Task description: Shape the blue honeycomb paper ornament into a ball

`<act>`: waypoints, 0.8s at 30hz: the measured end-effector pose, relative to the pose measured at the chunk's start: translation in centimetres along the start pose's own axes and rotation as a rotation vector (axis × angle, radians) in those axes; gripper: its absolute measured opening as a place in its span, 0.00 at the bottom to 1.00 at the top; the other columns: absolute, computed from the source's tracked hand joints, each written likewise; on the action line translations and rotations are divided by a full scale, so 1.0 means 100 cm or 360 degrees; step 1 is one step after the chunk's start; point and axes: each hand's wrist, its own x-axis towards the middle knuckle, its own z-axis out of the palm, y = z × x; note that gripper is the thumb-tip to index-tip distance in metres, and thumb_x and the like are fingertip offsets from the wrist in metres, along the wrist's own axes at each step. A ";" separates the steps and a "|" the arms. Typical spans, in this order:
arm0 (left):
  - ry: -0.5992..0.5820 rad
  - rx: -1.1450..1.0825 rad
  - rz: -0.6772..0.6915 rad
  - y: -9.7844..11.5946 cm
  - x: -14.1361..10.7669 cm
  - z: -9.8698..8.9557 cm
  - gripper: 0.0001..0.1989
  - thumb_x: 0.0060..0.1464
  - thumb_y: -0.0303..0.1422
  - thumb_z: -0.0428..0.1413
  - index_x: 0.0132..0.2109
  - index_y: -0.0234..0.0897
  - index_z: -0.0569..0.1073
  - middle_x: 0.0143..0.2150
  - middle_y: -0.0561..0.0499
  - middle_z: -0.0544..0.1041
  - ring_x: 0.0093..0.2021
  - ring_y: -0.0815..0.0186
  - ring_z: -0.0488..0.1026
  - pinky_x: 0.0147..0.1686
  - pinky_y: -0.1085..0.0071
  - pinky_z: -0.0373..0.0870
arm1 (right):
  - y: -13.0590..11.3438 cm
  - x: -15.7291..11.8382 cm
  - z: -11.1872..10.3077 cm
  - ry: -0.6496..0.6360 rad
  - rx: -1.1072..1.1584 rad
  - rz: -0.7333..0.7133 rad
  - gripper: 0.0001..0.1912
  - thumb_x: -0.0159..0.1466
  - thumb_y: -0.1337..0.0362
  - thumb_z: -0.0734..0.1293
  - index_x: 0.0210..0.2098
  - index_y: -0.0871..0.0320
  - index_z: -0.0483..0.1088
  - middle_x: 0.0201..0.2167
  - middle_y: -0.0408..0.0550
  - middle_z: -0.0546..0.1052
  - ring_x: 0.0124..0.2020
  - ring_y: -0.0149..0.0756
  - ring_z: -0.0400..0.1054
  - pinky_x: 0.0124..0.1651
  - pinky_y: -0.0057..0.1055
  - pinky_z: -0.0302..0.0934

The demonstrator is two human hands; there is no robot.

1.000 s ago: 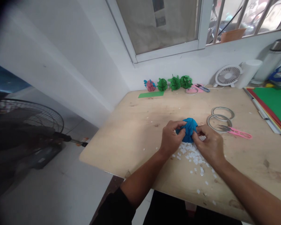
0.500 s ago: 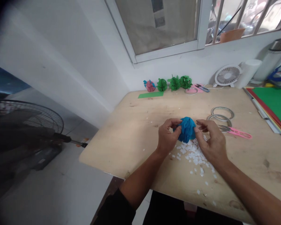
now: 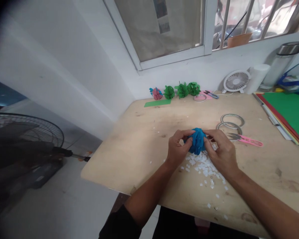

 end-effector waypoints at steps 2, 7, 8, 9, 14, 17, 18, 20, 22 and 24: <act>0.0002 0.0022 0.0094 -0.002 -0.001 0.000 0.14 0.54 0.23 0.58 0.45 0.42 0.81 0.41 0.49 0.83 0.40 0.65 0.78 0.43 0.66 0.78 | 0.001 0.000 0.000 -0.0002 0.0009 0.0001 0.10 0.65 0.61 0.65 0.42 0.55 0.76 0.32 0.48 0.78 0.30 0.38 0.72 0.32 0.35 0.68; 0.0032 0.0051 0.0185 -0.008 -0.001 0.003 0.14 0.54 0.22 0.57 0.46 0.39 0.80 0.40 0.49 0.83 0.40 0.64 0.77 0.44 0.65 0.77 | 0.005 -0.002 0.002 -0.0019 -0.0021 -0.0018 0.09 0.66 0.62 0.65 0.42 0.55 0.76 0.31 0.47 0.78 0.29 0.36 0.71 0.30 0.33 0.67; 0.0036 0.0060 0.0166 -0.010 -0.001 0.004 0.14 0.53 0.22 0.57 0.45 0.39 0.79 0.40 0.49 0.83 0.39 0.65 0.77 0.44 0.65 0.77 | 0.005 -0.002 0.003 -0.0028 -0.0024 -0.0019 0.09 0.66 0.62 0.65 0.42 0.55 0.76 0.31 0.48 0.78 0.29 0.36 0.71 0.28 0.32 0.67; 0.0038 0.0069 0.0150 -0.011 -0.001 0.005 0.14 0.53 0.21 0.57 0.45 0.39 0.79 0.40 0.49 0.82 0.39 0.65 0.77 0.44 0.66 0.76 | 0.006 -0.002 0.003 -0.0034 -0.0027 -0.0020 0.09 0.66 0.62 0.65 0.43 0.56 0.76 0.31 0.48 0.78 0.29 0.36 0.71 0.27 0.31 0.66; 0.0042 0.0132 0.0207 -0.013 -0.001 0.005 0.13 0.54 0.21 0.57 0.43 0.40 0.79 0.39 0.51 0.82 0.39 0.65 0.76 0.44 0.66 0.76 | 0.007 -0.002 0.004 -0.0024 -0.0046 -0.0055 0.09 0.67 0.62 0.65 0.43 0.55 0.75 0.31 0.48 0.78 0.28 0.36 0.71 0.30 0.33 0.68; 0.0046 0.0171 0.0282 -0.012 -0.001 0.004 0.12 0.55 0.22 0.57 0.44 0.40 0.79 0.39 0.50 0.83 0.39 0.65 0.77 0.44 0.66 0.76 | 0.007 -0.002 0.004 -0.0014 -0.0045 -0.0059 0.09 0.66 0.63 0.65 0.43 0.55 0.75 0.31 0.47 0.78 0.28 0.36 0.71 0.32 0.34 0.68; 0.0049 0.0175 0.0304 -0.012 -0.001 0.004 0.12 0.55 0.22 0.57 0.44 0.40 0.79 0.39 0.50 0.83 0.39 0.65 0.77 0.44 0.65 0.76 | 0.007 -0.002 0.004 -0.0012 -0.0043 -0.0058 0.08 0.66 0.63 0.65 0.43 0.55 0.75 0.31 0.47 0.78 0.28 0.36 0.71 0.31 0.34 0.68; 0.0054 0.0178 0.0333 -0.013 -0.001 0.003 0.12 0.56 0.23 0.58 0.45 0.39 0.79 0.40 0.49 0.83 0.39 0.65 0.77 0.44 0.65 0.76 | 0.007 -0.002 0.004 -0.0016 -0.0037 -0.0057 0.08 0.66 0.63 0.65 0.43 0.55 0.75 0.31 0.47 0.78 0.28 0.36 0.71 0.30 0.33 0.67; 0.0048 0.0192 0.0338 -0.014 0.000 0.003 0.11 0.56 0.23 0.58 0.45 0.39 0.80 0.40 0.49 0.83 0.39 0.65 0.77 0.44 0.65 0.76 | 0.006 -0.002 0.003 -0.0032 -0.0027 -0.0059 0.08 0.66 0.63 0.65 0.43 0.56 0.75 0.31 0.47 0.78 0.28 0.36 0.71 0.29 0.32 0.66; 0.0031 0.0217 0.0326 -0.014 0.001 0.002 0.11 0.57 0.24 0.58 0.45 0.40 0.80 0.40 0.49 0.83 0.39 0.65 0.78 0.44 0.65 0.76 | 0.006 -0.002 0.003 -0.0028 -0.0021 -0.0068 0.08 0.66 0.63 0.65 0.43 0.56 0.75 0.31 0.47 0.78 0.28 0.35 0.71 0.28 0.32 0.66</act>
